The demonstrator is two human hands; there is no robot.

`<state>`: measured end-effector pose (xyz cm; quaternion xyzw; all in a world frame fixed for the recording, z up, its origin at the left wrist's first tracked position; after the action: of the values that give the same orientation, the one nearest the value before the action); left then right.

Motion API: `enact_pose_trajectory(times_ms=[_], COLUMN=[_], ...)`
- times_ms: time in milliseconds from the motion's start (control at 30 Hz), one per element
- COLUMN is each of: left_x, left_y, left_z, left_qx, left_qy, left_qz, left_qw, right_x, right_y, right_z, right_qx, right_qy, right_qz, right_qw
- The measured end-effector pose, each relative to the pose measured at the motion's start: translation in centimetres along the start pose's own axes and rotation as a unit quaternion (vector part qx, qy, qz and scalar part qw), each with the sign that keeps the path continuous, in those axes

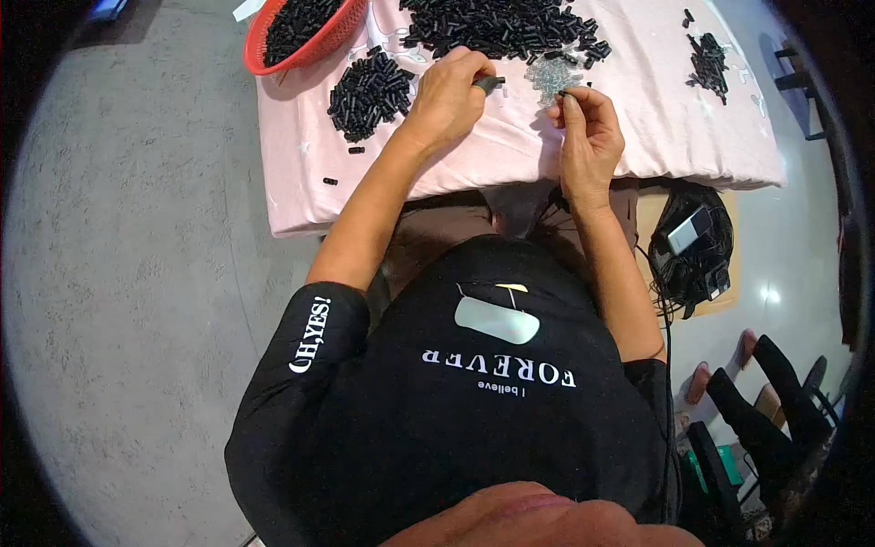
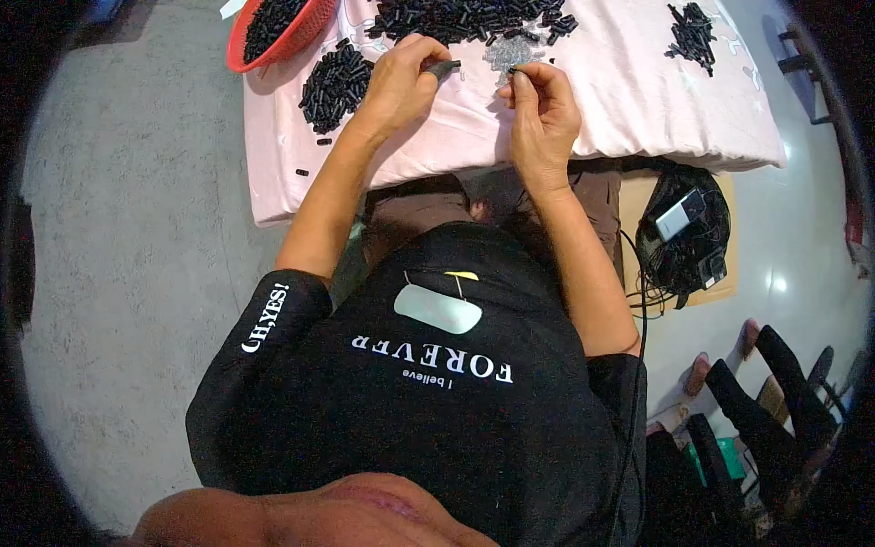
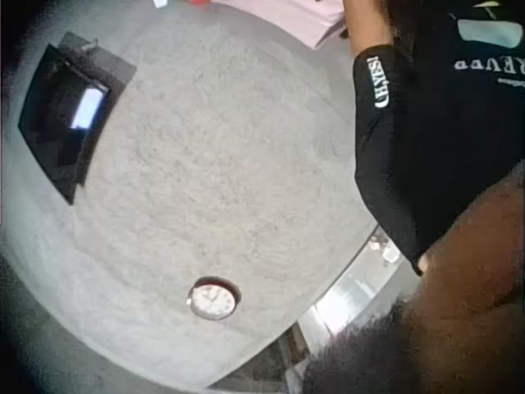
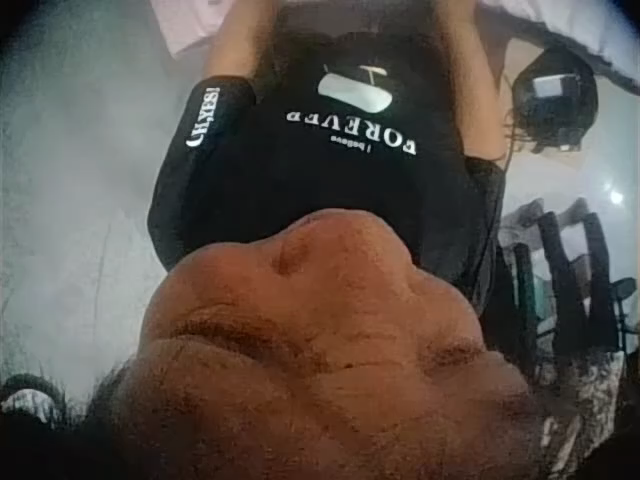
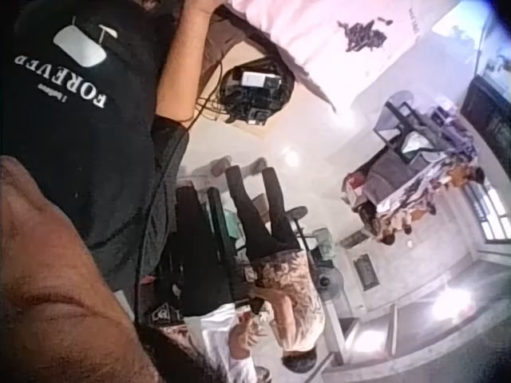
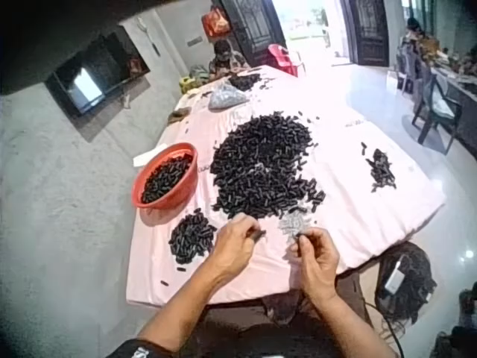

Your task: Sorting small black plastic components and placing them into a plastic bag.

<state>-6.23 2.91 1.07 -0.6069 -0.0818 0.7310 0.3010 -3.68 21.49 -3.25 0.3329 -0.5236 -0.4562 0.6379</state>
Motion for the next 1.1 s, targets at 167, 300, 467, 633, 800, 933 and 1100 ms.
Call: enact_pose_trajectory(times_ms=[167,300,467,633,800,933,1100], left_x=[0.3,0.2,0.1,0.2,0.4,0.7,0.6], left_y=[0.2,0.1,-0.3,-0.6,-1.1,-1.3,-1.1], left_z=[-0.9,-1.0,-1.0,-1.0,-0.7,-0.5,-0.7], left_qx=[-0.004,-0.013,-0.013,-0.013,0.0,0.031,0.021], left_qy=[0.001,-0.001,-0.005,-0.002,0.008,0.002,-0.001], left_qz=[0.018,0.013,-0.006,-0.008,0.002,0.04,0.034], left_qw=[1.0,1.0,1.0,1.0,1.0,0.999,0.999], right_x=[0.0,0.1,0.0,0.0,-0.1,0.1,0.3], right_y=[-0.1,-0.1,0.1,0.1,-0.2,0.0,0.2], right_z=[0.1,0.1,0.0,-0.1,0.0,0.1,0.1], right_qx=[0.008,0.015,0.013,0.029,0.024,0.028,0.021], right_qy=[0.006,0.005,0.009,0.024,0.021,0.023,0.031], right_qz=[-0.036,-0.018,-0.024,-0.028,-0.029,-0.02,-0.024], right_qw=[0.999,1.0,1.0,0.999,0.999,0.999,0.999])
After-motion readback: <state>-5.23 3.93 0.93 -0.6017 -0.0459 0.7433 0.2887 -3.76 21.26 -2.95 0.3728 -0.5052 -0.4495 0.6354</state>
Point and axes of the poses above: each hand's wrist, its own z-axis towards the middle knuckle, its own x-axis out of the palm, y = z × x, the point moved 3 cm from there along z, towards the middle knuckle, and after that the axes turned 5 degrees about y, right-handed, at the moved point
